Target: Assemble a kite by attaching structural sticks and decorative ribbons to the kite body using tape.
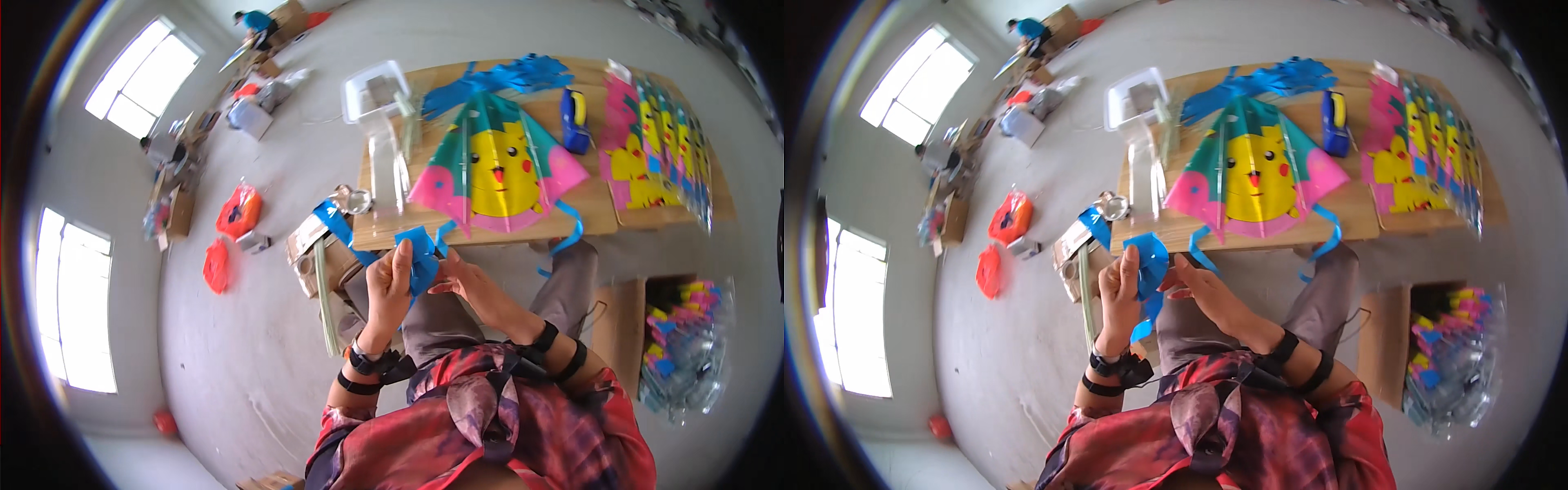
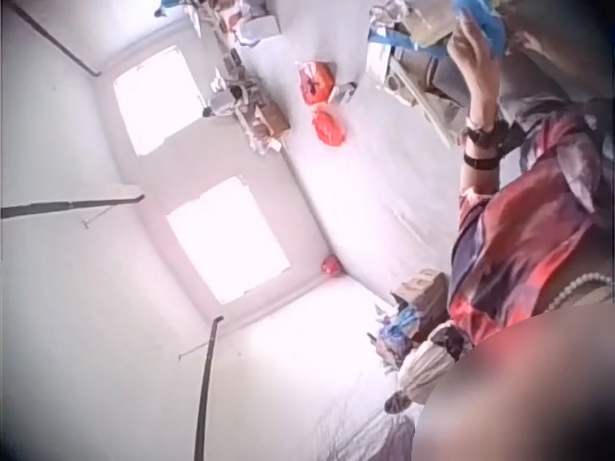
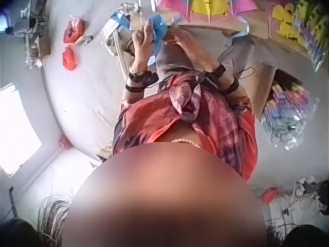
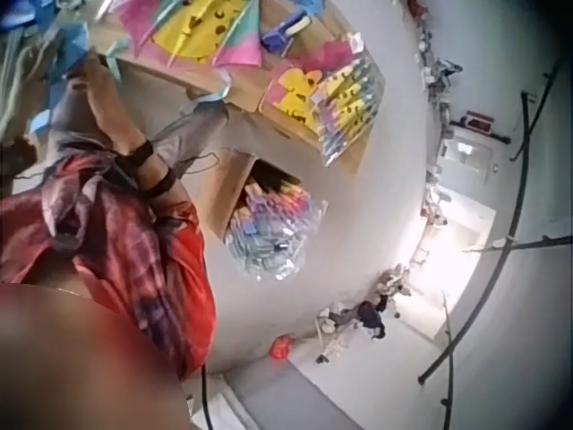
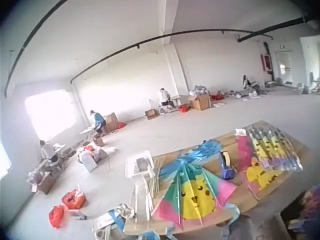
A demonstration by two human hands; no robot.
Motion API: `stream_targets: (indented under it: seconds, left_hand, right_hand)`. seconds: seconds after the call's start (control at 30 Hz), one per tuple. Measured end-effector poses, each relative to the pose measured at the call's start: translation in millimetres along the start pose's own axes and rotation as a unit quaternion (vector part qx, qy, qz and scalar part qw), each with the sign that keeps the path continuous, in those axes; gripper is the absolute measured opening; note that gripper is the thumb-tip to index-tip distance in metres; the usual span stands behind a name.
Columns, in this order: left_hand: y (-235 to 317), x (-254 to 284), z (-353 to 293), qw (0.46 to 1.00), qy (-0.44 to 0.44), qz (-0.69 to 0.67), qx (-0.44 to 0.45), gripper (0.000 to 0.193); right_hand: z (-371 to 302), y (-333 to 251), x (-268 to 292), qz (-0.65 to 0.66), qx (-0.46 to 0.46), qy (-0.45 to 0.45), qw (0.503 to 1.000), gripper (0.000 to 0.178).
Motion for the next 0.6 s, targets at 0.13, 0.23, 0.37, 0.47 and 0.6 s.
stream_targets:
  seconds: [0.13,0.23,0.37,0.47,0.6]
  left_hand:
    - [-2.6,-52.0,-8.8,0.997,-0.072,-0.008,0.003,0.049]
    - [-17.3,-62.3,-24.4,0.99,-0.137,0.025,-0.021,0.048]
    - [-34.1,-65.5,-50.3,0.979,-0.192,0.022,0.061,0.045]
    - [-66.7,-54.6,-67.4,0.973,-0.217,0.004,0.082,0.038]
    - [-77.2,-69.6,-81.8,0.921,-0.384,0.03,0.054,0.04]
  right_hand:
    - [-14.1,2.1,30.1,0.113,0.017,0.052,0.992,0.062]
    - [-19.2,-2.9,39.3,0.212,0.038,0.007,0.976,0.058]
    - [-34.7,-21.7,61.7,0.211,0.046,0.099,0.971,0.046]
    - [-31.9,-20.1,74.7,0.16,0.048,0.124,0.978,0.04]
    - [-26.4,-15.9,74.3,0.102,0.049,0.125,0.986,0.041]
Point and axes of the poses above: each hand's wrist, its own z-axis towards the middle knuckle, its own x-axis out of the back of the hand, y = z × x, the point moved 9 cm from there along z, towards the middle knuckle, and after that the axes turned 15 degrees about -x, right-handed, at the moved point
